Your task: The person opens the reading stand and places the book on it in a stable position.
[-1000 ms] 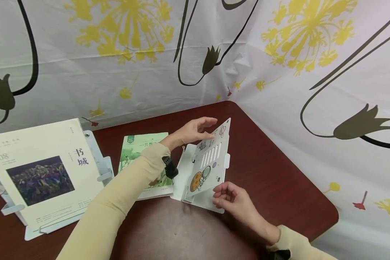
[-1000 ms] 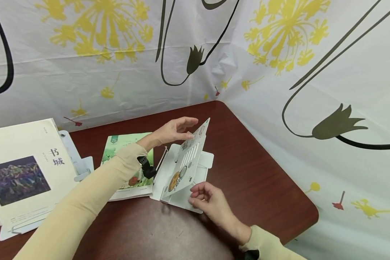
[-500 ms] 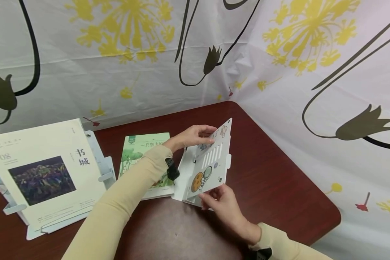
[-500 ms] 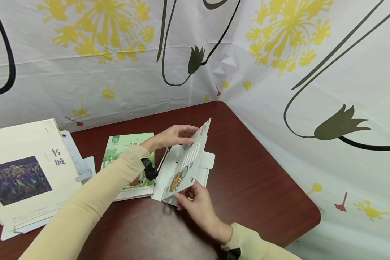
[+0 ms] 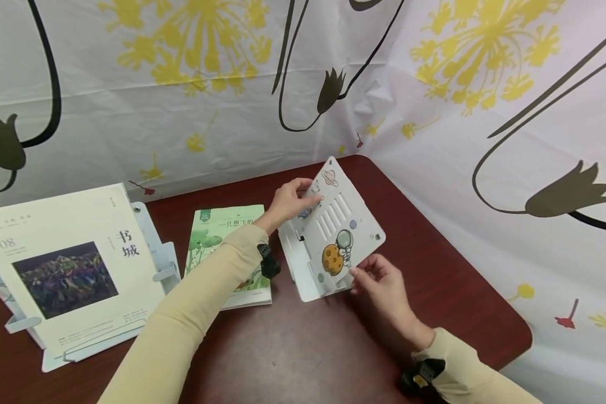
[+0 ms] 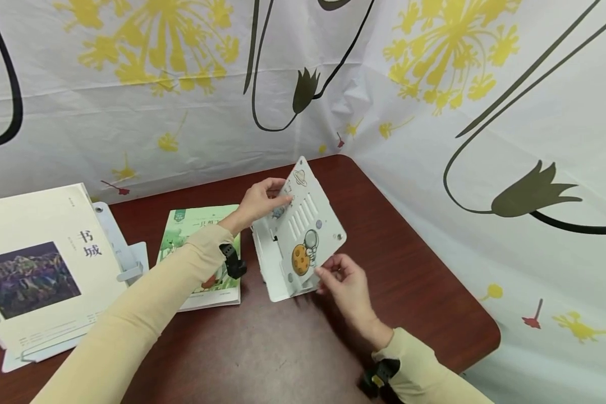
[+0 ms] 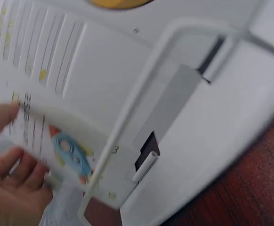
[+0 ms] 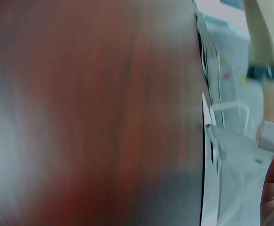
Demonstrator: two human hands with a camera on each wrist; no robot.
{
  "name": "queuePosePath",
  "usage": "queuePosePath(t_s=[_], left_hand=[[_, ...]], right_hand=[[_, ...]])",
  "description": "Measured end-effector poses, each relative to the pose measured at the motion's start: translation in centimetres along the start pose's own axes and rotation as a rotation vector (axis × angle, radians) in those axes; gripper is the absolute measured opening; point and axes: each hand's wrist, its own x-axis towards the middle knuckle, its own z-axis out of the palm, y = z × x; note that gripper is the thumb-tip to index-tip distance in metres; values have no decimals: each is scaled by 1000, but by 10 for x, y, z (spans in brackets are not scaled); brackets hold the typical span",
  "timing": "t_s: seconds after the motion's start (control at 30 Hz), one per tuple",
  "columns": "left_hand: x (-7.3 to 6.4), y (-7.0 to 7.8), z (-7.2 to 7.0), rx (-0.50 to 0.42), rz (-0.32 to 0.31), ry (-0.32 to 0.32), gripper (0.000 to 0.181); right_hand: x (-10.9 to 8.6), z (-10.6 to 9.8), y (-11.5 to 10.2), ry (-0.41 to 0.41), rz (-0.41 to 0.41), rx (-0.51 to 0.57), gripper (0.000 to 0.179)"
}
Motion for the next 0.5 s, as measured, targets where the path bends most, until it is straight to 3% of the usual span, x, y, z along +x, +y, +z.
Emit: queuePosePath(t_s=[0.2,0.37,0.5], left_hand=[[-12,-6,-12,60,-60,204,41],[-30,-11,-21,85,-56,282,27],[-45,-15,-24,102,-35,333,18]], right_hand=[[37,-31,8,139,76,22,13],[71,-53,12,190,72,-33,9],[93,-60,12,200,49,-162,19]])
